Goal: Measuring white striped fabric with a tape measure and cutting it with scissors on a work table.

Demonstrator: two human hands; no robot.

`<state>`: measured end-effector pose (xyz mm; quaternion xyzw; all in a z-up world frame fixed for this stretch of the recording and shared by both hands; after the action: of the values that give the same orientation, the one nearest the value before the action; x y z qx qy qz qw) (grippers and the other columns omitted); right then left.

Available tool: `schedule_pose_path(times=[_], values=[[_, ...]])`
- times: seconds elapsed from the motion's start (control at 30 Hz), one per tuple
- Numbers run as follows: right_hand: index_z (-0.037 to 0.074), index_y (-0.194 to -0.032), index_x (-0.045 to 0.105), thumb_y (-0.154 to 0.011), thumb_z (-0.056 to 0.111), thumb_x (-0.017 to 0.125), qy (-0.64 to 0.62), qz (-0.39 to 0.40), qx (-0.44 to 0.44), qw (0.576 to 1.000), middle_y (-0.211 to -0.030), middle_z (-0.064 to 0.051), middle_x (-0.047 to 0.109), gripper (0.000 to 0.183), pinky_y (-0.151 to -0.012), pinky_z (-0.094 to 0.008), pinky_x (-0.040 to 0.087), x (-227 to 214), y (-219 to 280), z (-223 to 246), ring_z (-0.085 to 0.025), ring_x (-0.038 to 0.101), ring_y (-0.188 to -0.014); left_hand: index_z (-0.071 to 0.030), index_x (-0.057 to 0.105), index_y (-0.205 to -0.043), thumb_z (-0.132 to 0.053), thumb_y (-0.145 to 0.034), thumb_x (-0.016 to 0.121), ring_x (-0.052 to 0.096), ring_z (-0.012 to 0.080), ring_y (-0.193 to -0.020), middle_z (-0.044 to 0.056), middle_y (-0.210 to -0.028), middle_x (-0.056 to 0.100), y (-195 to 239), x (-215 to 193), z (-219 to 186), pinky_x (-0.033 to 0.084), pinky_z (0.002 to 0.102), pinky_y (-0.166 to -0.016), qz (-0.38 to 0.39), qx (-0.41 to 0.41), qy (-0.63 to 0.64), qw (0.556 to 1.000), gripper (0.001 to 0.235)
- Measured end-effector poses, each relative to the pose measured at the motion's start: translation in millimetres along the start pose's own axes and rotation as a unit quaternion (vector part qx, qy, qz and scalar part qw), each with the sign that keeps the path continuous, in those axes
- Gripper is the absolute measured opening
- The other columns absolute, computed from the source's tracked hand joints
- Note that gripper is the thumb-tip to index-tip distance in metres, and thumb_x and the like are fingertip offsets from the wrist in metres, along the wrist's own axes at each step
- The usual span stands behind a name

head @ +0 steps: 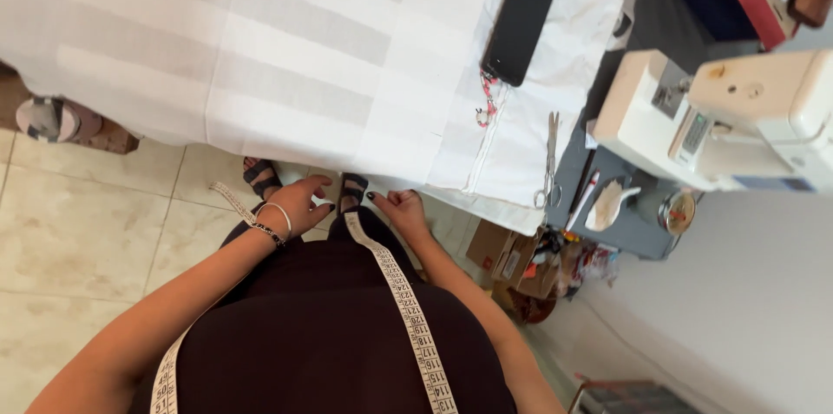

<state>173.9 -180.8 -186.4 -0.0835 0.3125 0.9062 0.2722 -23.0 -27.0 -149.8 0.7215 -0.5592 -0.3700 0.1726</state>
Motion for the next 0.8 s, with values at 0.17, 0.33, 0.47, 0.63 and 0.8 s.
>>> schedule_pose_path(times=[0.17,0.33,0.47,0.63,0.8], values=[[0.004,-0.053,0.052,-0.084,0.036,0.081,0.174,0.096,-0.036,0.979,-0.044,-0.012,0.051,0.054,-0.051,-0.036,0.040,10,-3,-19,-0.022,0.050,-0.047,-0.021,0.057,-0.138,-0.044,-0.091,0.065,0.071,0.0272,-0.114,0.006,-0.122,0.072,-11,59,15,0.059,0.042,-0.095,-0.021,-0.044,-0.021,0.999,0.053],[-0.006,-0.087,0.072,-0.081,0.014,0.085,0.054,0.274,0.015,0.960,-0.082,-0.019,0.074,0.025,-0.076,-0.034,0.058,25,33,39,-0.017,0.070,-0.088,0.002,0.065,-0.131,-0.054,-0.099,0.057,0.058,0.0518,-0.127,0.031,-0.132,0.066,6,149,-36,0.045,0.058,-0.112,0.134,0.105,0.231,0.958,0.065],[0.003,-0.075,0.072,-0.081,0.018,0.088,-0.004,0.344,0.034,0.938,-0.072,-0.002,0.071,0.022,-0.063,-0.028,0.057,27,84,145,-0.004,0.054,-0.073,0.011,0.055,-0.139,-0.037,-0.097,0.067,0.054,0.0503,-0.129,0.037,-0.138,0.058,-32,214,-6,0.043,0.062,-0.112,0.051,0.133,0.425,0.894,0.064],[0.020,-0.067,0.047,-0.094,0.025,0.072,-0.078,0.333,0.194,0.920,-0.055,0.013,0.032,0.037,-0.038,-0.011,0.023,23,98,131,0.004,0.027,-0.046,-0.019,0.034,-0.160,-0.081,-0.047,0.065,0.048,0.0317,-0.139,0.013,-0.156,0.049,-2,149,-27,0.033,0.059,-0.119,-0.070,0.118,0.810,0.570,0.133],[0.022,-0.068,0.040,-0.099,0.024,0.066,-0.096,0.393,0.221,0.887,-0.059,0.011,0.023,0.040,-0.040,-0.011,0.021,19,102,108,0.001,0.022,-0.048,-0.016,0.055,-0.144,-0.059,-0.084,0.059,0.061,0.0302,-0.125,0.008,-0.143,0.062,46,90,24,0.043,0.052,-0.115,-0.251,0.074,0.892,0.368,0.074]])
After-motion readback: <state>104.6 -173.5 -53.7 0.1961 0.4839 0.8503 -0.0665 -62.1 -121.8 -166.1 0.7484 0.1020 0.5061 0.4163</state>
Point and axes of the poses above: each hand's wrist, its own y-axis away from the middle knuckle, its own x-axis out of the palm, z = x × y, the point moved 9 cm from there along -y, towards the middle knuckle
